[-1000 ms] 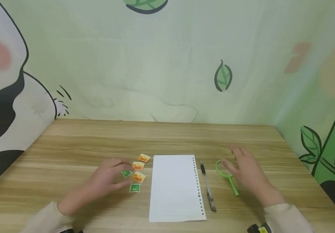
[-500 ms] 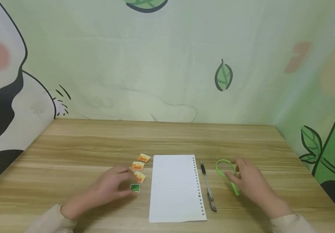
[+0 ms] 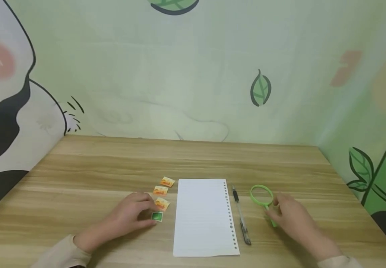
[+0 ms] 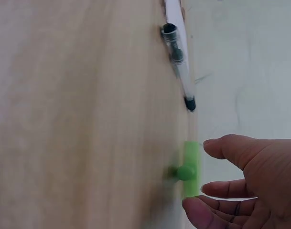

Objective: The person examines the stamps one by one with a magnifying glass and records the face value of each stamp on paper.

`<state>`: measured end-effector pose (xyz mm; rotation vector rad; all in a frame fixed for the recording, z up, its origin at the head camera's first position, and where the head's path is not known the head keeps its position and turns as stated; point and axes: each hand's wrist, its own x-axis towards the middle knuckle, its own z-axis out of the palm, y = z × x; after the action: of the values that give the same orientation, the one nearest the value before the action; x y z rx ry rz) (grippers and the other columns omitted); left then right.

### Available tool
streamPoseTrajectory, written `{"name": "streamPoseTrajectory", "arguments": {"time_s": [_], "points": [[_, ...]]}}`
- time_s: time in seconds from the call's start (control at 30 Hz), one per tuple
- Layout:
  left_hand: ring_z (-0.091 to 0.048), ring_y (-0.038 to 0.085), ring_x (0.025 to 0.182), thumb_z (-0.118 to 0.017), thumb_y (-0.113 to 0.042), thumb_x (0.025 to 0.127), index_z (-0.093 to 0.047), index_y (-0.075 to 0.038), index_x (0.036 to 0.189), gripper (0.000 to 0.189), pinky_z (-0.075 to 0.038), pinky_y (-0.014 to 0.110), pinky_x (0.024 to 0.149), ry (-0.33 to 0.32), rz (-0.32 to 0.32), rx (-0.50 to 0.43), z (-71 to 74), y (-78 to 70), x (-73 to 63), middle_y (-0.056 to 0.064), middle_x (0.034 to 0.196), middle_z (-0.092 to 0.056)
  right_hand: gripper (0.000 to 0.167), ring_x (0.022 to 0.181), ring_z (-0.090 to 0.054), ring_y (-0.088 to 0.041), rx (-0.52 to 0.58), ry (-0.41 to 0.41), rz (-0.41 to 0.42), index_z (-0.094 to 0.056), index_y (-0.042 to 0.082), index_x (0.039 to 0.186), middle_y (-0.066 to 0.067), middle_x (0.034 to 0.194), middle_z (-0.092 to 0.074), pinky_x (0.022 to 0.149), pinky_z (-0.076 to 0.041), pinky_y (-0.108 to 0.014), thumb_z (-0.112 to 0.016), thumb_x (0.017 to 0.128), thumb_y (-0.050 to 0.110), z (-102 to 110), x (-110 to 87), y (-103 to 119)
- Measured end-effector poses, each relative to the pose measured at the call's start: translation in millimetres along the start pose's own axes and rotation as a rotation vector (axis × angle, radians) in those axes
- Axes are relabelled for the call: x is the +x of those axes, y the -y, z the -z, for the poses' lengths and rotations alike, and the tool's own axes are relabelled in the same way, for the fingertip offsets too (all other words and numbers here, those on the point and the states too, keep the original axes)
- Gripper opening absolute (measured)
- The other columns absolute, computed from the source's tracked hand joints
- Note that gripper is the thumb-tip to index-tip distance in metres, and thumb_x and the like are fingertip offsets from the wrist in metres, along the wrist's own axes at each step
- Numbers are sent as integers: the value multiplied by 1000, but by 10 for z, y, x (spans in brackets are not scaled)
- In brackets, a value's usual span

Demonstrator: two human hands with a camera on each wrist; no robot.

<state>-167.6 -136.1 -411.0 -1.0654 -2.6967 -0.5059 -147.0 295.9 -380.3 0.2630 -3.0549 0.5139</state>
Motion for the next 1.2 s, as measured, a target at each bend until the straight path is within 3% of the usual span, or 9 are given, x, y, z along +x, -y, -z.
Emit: {"name": "streamPoseTrajectory", "arguments": {"time_s": [0.47, 0.87, 1.2], "points": [[-54, 6, 89, -79, -25, 77, -73, -23, 95, 18, -46, 26, 81, -6, 0, -95, -14, 68, -17, -9, 94, -63, 21, 59, -43, -11, -9, 63, -41, -59, 5, 86, 2, 64, -52, 50, -35, -23, -72, 83, 21, -102, 11, -41], [-56, 7, 93, -79, -24, 77, -73, -26, 94, 18, -44, 31, 86, 6, 8, -125, 1, 93, -19, -11, 96, -65, 16, 60, -40, -12, -79, 34, -7, -53, 7, 79, 2, 65, -46, 52, -31, -24, -68, 84, 12, -115, 20, -16], [-57, 11, 99, -78, -23, 79, -72, -26, 95, 17, -45, 36, 91, 18, 18, -130, 3, 85, -26, -9, 99, -65, 13, 58, -42, -12, -68, 24, -58, -57, 7, 78, 3, 63, -51, 50, -33, -23, -64, 87, 14, -8, 23, -20]]}}
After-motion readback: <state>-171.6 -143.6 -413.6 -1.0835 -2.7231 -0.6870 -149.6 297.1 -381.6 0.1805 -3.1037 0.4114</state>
